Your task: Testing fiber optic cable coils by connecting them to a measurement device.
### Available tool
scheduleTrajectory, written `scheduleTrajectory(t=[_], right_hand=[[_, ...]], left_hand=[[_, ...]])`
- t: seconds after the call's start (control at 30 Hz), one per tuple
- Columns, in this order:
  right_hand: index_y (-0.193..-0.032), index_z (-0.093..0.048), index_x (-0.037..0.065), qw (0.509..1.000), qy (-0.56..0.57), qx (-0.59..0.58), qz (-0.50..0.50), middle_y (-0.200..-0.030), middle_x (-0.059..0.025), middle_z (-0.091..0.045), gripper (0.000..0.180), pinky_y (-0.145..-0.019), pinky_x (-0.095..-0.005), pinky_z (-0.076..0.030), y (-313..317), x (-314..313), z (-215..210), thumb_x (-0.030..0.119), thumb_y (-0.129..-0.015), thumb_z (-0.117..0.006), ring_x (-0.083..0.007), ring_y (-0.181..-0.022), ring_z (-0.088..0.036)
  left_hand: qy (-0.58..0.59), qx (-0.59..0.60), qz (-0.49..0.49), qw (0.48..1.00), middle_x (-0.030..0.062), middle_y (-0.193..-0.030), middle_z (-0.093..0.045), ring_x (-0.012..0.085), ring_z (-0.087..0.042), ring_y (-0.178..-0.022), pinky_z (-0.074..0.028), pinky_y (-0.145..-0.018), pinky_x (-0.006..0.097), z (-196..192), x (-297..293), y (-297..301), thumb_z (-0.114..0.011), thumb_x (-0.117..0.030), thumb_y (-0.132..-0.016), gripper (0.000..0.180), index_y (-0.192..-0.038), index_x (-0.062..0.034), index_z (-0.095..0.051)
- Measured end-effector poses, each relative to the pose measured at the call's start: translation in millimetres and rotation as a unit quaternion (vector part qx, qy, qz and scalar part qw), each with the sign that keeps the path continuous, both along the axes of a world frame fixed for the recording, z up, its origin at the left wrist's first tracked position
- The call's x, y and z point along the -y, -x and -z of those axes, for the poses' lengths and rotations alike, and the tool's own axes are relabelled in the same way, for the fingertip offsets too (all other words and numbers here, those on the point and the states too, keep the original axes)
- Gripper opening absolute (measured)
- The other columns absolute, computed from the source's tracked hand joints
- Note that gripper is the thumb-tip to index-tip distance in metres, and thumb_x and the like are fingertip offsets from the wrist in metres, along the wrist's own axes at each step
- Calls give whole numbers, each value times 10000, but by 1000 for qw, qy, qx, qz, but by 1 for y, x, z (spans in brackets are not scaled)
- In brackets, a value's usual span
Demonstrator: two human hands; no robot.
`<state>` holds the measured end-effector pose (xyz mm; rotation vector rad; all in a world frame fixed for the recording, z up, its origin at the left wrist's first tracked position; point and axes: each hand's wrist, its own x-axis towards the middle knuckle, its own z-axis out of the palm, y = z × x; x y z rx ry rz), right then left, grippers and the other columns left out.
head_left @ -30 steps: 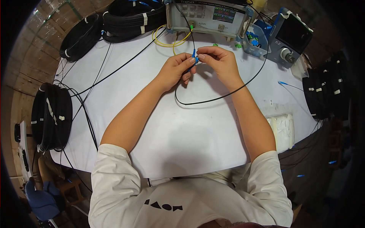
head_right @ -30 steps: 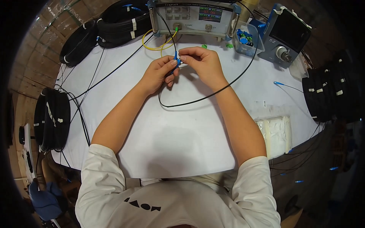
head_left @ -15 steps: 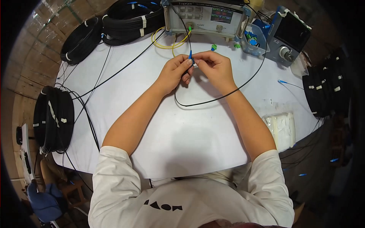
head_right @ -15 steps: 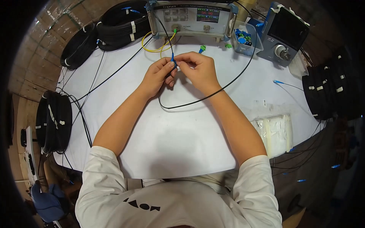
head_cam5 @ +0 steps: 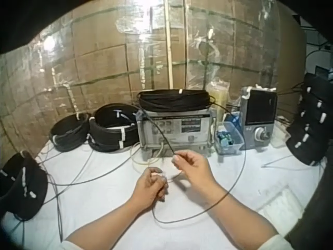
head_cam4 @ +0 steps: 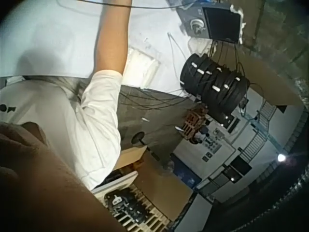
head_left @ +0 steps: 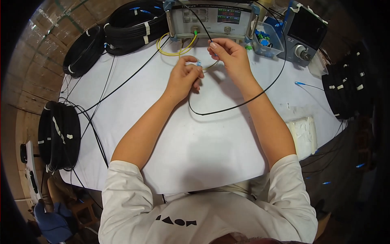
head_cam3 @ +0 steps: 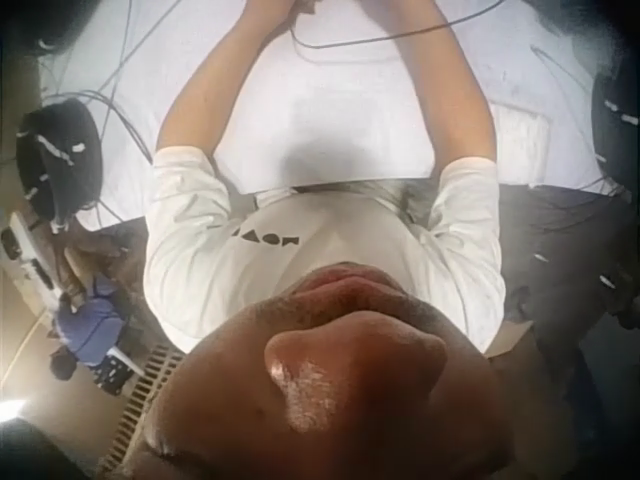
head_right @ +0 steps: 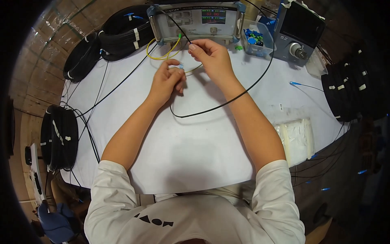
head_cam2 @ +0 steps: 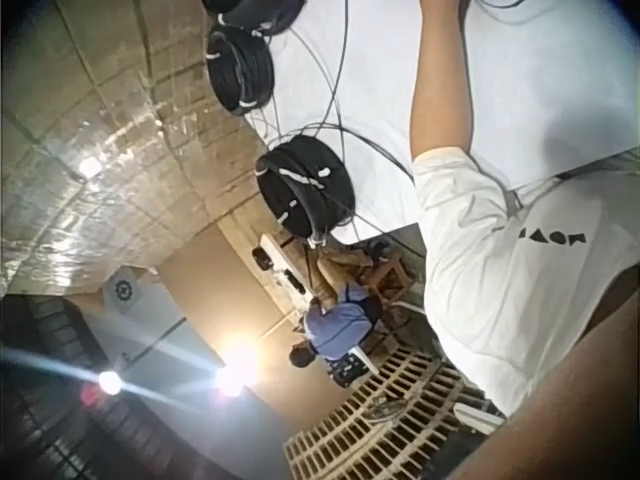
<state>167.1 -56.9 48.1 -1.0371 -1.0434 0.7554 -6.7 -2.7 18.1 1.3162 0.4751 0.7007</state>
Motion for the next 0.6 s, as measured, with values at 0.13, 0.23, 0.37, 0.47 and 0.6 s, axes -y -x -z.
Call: scheduleTrajectory(t=[0.13,0.23,0.37,0.47,0.6], right_hand=[[-995,-648,-4,998,22,45,-35,-914,-55,-698,201,-749,-230,-513,1,5,-1,155,-888,-708,-95,-828,-644],[-891,-647,0,996,29,65,-49,-853,-46,-691,158,-719,-225,-515,8,6,6,112,-839,-746,-85,-828,-646],[-884,-646,4,994,38,93,-38,-833,-54,-695,135,-681,-240,-524,31,9,15,79,-815,-734,-98,-765,-654],[-920,-638,6,990,14,140,8,-834,-52,-692,169,-705,-257,-537,39,11,19,74,-799,-735,-110,-759,-656],[-1000,-589,5,990,32,135,-13,-856,-21,-663,255,-691,-236,-515,27,10,28,67,-814,-753,-71,-768,-613]], left_hand=[[-4,40,-92,995,55,-815,-603,82,-529,-567,-524,-506,246,6,-8,2,-568,-164,-977,254,-1185,-27,-520],[-3,53,-99,994,53,-835,-619,89,-560,-625,-530,-516,239,0,-5,2,-557,-201,-988,271,-1192,-23,-571],[-10,45,-110,993,46,-858,-655,107,-606,-702,-535,-580,239,1,-5,-1,-609,-241,-966,312,-1144,12,-648],[-111,5,-150,982,46,-874,-681,85,-618,-759,-516,-636,230,2,-9,-3,-659,-239,-937,290,-1022,36,-695],[-81,-37,-144,986,47,-842,-671,81,-610,-680,-507,-574,224,-3,-12,-5,-681,-221,-919,253,-966,27,-697]])
